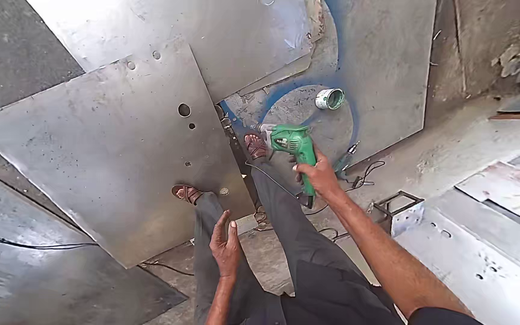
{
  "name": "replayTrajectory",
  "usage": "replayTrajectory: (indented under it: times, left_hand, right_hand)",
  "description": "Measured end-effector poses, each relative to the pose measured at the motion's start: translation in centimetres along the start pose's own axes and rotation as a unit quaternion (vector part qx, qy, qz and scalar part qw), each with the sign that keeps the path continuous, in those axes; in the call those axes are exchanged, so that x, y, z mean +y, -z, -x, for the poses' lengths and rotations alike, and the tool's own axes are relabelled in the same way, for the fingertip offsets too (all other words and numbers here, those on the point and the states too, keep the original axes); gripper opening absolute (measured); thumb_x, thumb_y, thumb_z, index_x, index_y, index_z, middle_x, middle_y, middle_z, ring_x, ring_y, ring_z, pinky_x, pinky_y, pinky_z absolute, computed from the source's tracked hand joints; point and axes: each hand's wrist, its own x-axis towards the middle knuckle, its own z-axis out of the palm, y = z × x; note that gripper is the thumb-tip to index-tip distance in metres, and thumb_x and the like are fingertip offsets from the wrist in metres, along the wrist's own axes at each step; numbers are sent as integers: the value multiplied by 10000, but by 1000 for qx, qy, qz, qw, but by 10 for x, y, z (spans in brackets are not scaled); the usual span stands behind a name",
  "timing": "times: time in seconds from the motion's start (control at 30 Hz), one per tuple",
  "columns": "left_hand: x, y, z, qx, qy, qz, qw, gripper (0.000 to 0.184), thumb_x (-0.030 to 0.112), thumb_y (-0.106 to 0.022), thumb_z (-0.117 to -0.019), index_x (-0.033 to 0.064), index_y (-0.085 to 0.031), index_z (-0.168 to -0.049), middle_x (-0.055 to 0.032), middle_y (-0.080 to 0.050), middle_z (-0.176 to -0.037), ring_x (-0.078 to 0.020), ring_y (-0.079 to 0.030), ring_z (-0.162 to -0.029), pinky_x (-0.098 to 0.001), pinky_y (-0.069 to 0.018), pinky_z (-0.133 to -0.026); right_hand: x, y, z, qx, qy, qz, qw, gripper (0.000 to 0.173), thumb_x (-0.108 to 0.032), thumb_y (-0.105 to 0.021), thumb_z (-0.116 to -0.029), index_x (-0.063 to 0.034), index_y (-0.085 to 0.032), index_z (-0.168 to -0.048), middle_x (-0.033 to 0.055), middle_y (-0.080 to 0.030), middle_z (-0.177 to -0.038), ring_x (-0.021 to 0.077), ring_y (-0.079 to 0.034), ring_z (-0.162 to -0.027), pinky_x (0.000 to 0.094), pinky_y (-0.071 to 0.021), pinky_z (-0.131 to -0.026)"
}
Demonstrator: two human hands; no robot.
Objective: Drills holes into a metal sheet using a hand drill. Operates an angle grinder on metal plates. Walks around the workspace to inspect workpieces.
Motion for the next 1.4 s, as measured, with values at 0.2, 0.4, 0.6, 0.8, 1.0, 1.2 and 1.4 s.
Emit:
replayTrajectory:
  times: [0.2, 0.4, 0.6, 0.8, 1.0, 1.2, 1.4]
  left_hand:
    - [10, 16, 8, -6, 10, -87, 996, 359, 71, -600, -987, -80, -615, -1312, -165, -686, -1297, -228, -652, -1232, -364, -542, -1060]
    - [19, 10, -1, -9, 9, -134, 991, 363, 44, -605, -976, -101, -607, -1309, -184, -689, -1275, -219, -664, -1205, -355, -544, -1053]
    - [24, 1, -5, -25, 34, -171, 984, 357, 43, -602, -975, -95, -613, -1303, -178, -692, -1273, -218, -666, -1204, -354, -542, -1055]
    - [23, 10, -5, -23, 85, -208, 974, 368, 60, -603, -975, -85, -615, -1313, -168, -696, -1275, -201, -673, -1192, -345, -550, -1041]
    - [18, 18, -5, -13, 98, -224, 970, 366, 69, -598, -983, -86, -611, -1313, -167, -704, -1257, -198, -680, -1178, -342, -547, -1045]
    - [16, 12, -2, -18, 138, -203, 969, 366, 87, -601, -1000, -58, -609, -1335, -147, -703, -1272, -191, -673, -1189, -348, -551, -1034]
    - [-3, 3, 9, -9, 149, -163, 975, 359, 78, -596, -1002, -62, -608, -1332, -159, -691, -1285, -195, -663, -1201, -348, -535, -1054]
  right_hand:
    - [-16, 126, -46, 192, 10, -141, 971, 570, -94, -632, -894, -160, -452, -1432, 69, -717, -1050, 174, -644, -569, 327, -566, -475]
    - [-12, 214, -121, 278, -12, -231, 932, 417, -97, -619, -887, -127, -513, -1290, 67, -697, -969, 170, -643, -592, 326, -562, -493]
    - [7, 243, -186, 314, -52, -289, 903, 288, -118, -600, -928, -95, -535, -1207, 87, -686, -899, 175, -630, -592, 322, -547, -504]
    - [27, 244, -221, 327, -76, -306, 891, 294, -124, -595, -939, -95, -525, -1223, 85, -672, -894, 179, -637, -606, 333, -558, -521]
    - [40, 244, -233, 334, -75, -313, 886, 334, -107, -605, -919, -97, -519, -1241, 91, -660, -885, 187, -629, -604, 340, -550, -509]
    - [36, 247, -200, 333, -51, -331, 881, 317, -114, -617, -923, -101, -530, -1227, 89, -660, -912, 183, -624, -615, 339, -549, -515]
    - [22, 239, -127, 303, 12, -223, 926, 521, -89, -636, -899, -147, -469, -1389, 73, -684, -1010, 179, -642, -593, 336, -567, -482]
